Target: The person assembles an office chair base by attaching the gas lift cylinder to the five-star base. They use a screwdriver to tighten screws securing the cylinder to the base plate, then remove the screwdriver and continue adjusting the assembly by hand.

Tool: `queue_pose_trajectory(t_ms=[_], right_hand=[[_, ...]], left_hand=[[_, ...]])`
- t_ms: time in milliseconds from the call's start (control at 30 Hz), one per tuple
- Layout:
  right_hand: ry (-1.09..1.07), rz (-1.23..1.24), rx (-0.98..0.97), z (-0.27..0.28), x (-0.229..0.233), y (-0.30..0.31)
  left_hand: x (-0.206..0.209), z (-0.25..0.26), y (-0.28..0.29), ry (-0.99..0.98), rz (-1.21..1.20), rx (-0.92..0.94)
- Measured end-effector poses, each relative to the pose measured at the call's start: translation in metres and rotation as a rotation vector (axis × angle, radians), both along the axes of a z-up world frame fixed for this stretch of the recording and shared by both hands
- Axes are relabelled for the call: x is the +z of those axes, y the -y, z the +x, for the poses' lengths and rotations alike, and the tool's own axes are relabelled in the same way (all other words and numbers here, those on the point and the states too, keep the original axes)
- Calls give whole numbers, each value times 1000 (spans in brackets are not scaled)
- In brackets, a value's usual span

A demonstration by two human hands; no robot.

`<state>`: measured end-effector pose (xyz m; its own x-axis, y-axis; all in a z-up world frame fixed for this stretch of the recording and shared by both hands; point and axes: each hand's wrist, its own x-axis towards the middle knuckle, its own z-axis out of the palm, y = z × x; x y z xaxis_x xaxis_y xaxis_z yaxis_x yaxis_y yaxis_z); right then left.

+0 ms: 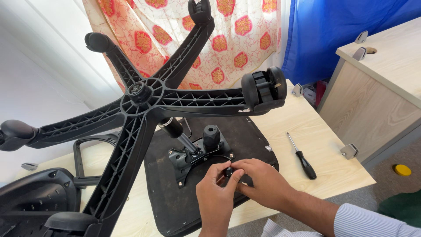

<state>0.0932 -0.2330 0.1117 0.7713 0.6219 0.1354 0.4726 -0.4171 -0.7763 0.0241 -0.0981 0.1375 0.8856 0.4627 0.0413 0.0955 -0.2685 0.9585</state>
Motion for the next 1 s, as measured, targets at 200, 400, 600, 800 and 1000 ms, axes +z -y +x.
queue_pose_trajectory(t_ms=[200,400,600,800,1000], right_hand=[[65,91,33,-1,-10,-1],[51,38,28,4,-16,1],[-56,143,-5,-4,-1,3],[-139,95,69,-5,26,-6],[-104,113,89,-8,20,-14]], left_hand=[[1,-1,-6,80,252,-15],[-1,-6,-12,170,284,-243],[2,-1,-20,109,286,-130],[18,1,-28,-6,301,-46],[24,-3,-19,-195,342,-28]])
